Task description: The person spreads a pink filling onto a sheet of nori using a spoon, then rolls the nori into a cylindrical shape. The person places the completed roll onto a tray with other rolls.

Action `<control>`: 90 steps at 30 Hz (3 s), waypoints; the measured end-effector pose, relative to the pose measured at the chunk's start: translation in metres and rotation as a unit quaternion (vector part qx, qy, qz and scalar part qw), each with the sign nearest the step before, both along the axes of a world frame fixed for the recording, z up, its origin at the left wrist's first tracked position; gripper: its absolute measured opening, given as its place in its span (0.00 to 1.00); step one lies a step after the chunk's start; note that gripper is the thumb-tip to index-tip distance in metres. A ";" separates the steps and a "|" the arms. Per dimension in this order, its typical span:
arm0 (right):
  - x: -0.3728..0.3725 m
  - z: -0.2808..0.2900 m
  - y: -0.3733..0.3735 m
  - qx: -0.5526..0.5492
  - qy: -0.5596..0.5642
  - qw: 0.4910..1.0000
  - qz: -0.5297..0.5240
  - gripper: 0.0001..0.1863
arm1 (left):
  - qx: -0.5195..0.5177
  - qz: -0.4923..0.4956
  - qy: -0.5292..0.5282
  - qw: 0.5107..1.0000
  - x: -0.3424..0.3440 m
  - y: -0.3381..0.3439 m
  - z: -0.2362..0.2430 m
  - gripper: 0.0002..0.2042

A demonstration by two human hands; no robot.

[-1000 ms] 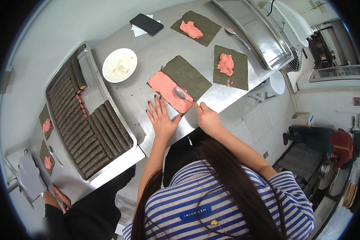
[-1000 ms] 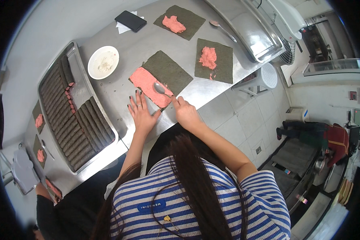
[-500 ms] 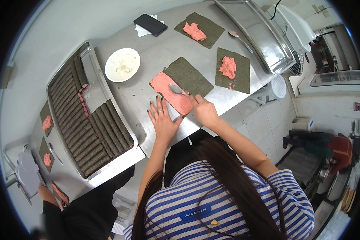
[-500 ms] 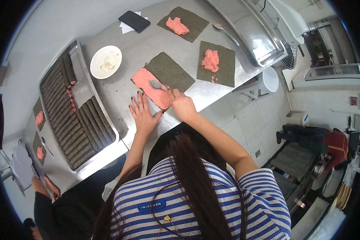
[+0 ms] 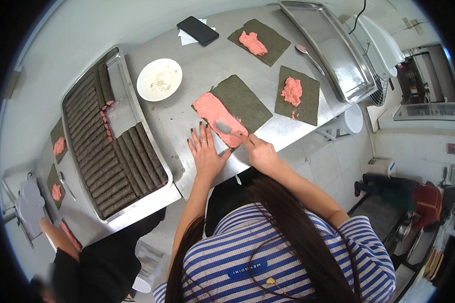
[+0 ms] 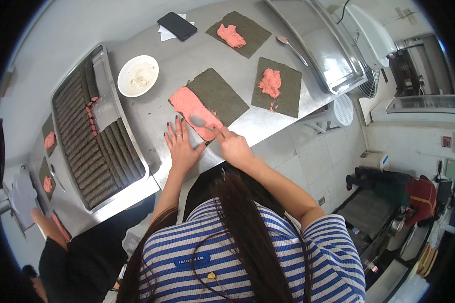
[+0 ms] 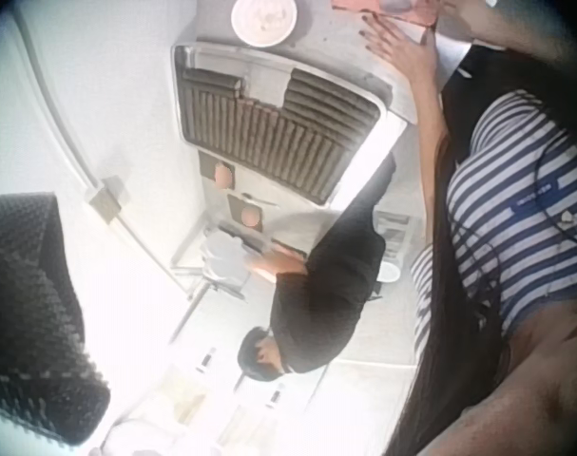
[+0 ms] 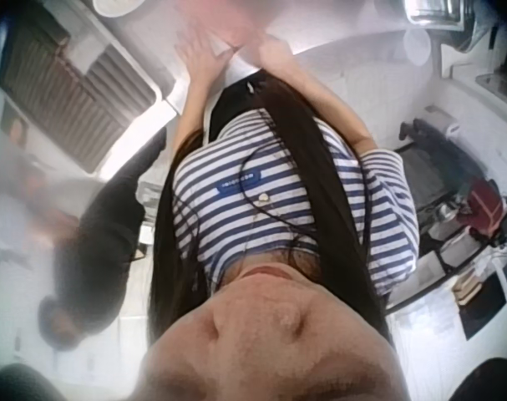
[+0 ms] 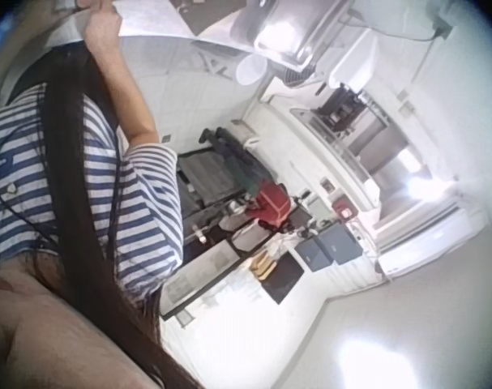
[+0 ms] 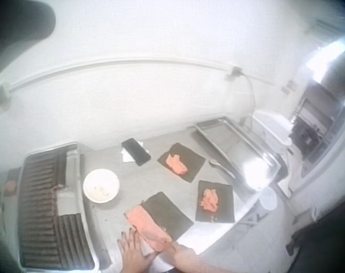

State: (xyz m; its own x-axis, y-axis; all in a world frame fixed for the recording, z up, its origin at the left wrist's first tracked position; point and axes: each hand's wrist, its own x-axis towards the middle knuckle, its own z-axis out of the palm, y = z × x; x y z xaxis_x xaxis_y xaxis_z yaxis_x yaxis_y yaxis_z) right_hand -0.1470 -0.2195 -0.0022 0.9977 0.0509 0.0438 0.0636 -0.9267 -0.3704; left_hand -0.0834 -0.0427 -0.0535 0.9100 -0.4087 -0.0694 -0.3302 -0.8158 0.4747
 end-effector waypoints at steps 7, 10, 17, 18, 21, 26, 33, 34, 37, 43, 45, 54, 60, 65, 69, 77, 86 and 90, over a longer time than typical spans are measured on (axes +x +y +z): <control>0.034 0.018 -0.010 0.015 0.018 0.999 -0.034 0.23 | 0.008 0.013 -0.003 1.000 0.000 0.000 0.002 0.51; 0.021 -0.010 -0.006 -0.009 -0.003 1.000 0.011 0.23 | 0.001 0.006 -0.004 1.000 0.001 -0.004 0.003 0.52; 0.018 0.017 -0.028 0.050 -0.021 0.999 0.004 0.19 | 0.007 0.030 0.013 0.999 -0.002 0.001 0.008 0.54; 0.018 0.013 -0.033 0.035 -0.028 0.999 -0.019 0.19 | 0.003 0.034 0.017 0.999 -0.001 0.000 0.008 0.54; -0.005 -0.006 -0.028 0.007 0.010 1.000 0.027 0.20 | -0.007 0.037 0.009 0.999 -0.002 0.000 0.007 0.54; -0.011 0.002 -0.030 0.062 0.029 0.995 0.074 0.25 | -0.003 0.038 0.008 0.999 -0.002 0.001 0.005 0.54; -0.021 -0.006 -0.036 -0.007 0.001 0.999 0.042 0.23 | -0.017 0.041 0.005 0.999 -0.004 0.001 0.005 0.55; -0.024 -0.007 -0.032 0.000 -0.001 0.998 0.061 0.23 | -0.009 0.041 0.009 0.999 -0.003 0.001 0.004 0.55; -0.027 -0.007 -0.039 0.021 -0.015 0.996 0.081 0.24 | -0.002 0.039 0.011 0.999 -0.002 0.001 0.005 0.55; -0.038 0.000 -0.045 -0.004 -0.007 0.999 0.040 0.23 | -0.016 0.044 0.000 0.999 -0.002 0.001 0.002 0.54; -0.042 -0.006 -0.041 0.016 0.004 0.998 0.054 0.22 | -0.027 0.042 -0.012 0.999 -0.003 0.002 0.000 0.54; 0.040 0.051 -0.090 0.102 0.060 0.977 0.179 0.13 | -0.007 0.046 -0.003 0.999 -0.003 0.001 0.000 0.54; 0.115 0.031 -0.098 0.080 0.111 0.947 0.290 0.12 | 0.001 0.045 0.011 0.999 -0.003 0.002 0.006 0.54; 0.190 0.013 -0.084 0.119 0.031 0.962 0.244 0.14 | 0.021 0.038 0.022 0.999 -0.001 0.000 0.008 0.54; 0.199 0.035 -0.083 0.154 0.090 0.947 0.266 0.15 | 0.022 0.043 0.022 0.999 -0.002 0.000 0.010 0.54; 0.201 0.014 -0.103 0.114 0.156 0.930 0.312 0.14 | 0.009 0.045 0.016 0.999 -0.004 0.000 0.009 0.54; 0.236 0.022 -0.087 0.106 0.138 0.946 0.272 0.13 | 0.021 0.046 0.024 0.998 -0.003 0.000 0.011 0.55; 0.229 0.013 -0.094 0.125 0.165 0.930 0.304 0.13 | 0.020 0.046 0.016 0.999 -0.003 0.000 0.010 0.55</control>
State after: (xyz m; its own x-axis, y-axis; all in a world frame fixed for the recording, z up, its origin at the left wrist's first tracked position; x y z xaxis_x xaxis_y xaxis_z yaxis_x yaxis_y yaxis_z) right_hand 0.0824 -0.3133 0.0108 0.7485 0.6400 -0.1737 0.3919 -0.6382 -0.6627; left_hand -0.0859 -0.0429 -0.0434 0.9404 -0.3203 -0.1142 -0.2382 -0.8602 0.4510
